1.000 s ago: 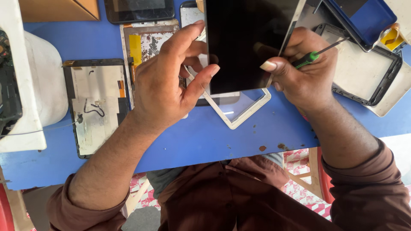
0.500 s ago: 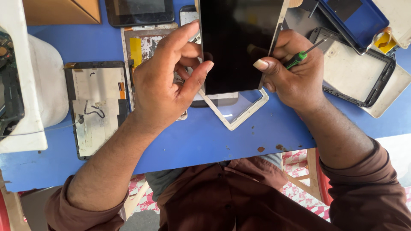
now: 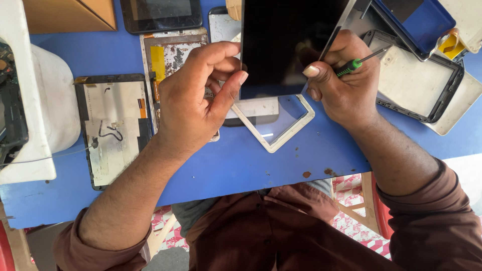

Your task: The person cleans the interior of a white smartphone casing using a pink toothbrush, then uses a green screwdriver to remove screws and separate the screen from the casing. The person continues to brush the screen surface and edges.

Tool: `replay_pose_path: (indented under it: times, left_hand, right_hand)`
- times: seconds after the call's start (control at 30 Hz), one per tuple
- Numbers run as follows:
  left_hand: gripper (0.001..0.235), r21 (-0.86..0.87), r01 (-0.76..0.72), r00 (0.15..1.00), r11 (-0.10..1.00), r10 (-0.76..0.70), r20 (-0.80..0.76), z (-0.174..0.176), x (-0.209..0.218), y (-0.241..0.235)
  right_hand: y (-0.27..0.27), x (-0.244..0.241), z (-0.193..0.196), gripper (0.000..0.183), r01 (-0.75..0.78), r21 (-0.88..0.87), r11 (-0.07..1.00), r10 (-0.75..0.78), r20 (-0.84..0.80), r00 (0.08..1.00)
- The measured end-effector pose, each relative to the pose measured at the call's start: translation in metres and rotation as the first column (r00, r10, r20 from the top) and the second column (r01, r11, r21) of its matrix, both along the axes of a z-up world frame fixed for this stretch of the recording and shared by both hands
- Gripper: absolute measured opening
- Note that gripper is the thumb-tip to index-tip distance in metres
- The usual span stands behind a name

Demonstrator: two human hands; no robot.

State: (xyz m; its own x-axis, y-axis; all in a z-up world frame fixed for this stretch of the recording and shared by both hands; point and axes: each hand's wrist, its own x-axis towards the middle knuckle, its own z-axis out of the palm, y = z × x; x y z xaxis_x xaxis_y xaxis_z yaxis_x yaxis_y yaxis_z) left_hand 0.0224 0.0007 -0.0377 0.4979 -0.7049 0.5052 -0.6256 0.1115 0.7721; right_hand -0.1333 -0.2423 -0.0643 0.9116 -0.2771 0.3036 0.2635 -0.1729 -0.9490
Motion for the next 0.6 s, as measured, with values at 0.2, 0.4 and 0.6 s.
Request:
replay_pose_path:
  times: [0.2, 0.4, 0.6]
  left_hand:
    - [0.028, -0.002, -0.029, 0.999, 1.0, 0.029, 0.021, 0.005, 0.001, -0.005]
    - [0.027, 0.016, -0.042, 0.998, 0.999, 0.043, -0.039, 0.007, -0.001, -0.005]
    - [0.027, 0.001, -0.021, 0.998, 1.0, 0.021, -0.065, 0.006, -0.001, -0.003]
  right_hand:
    - [0.008, 0.005, 0.004, 0.022, 0.039, 0.047, 0.998, -0.039, -0.005, 0.999]
    - [0.009, 0.004, 0.004, 0.026, 0.061, 0.081, 0.995, -0.055, -0.076, 0.996]
    - [0.008, 0.005, 0.008, 0.022, 0.01, 0.067, 0.998, -0.005, -0.074, 0.997]
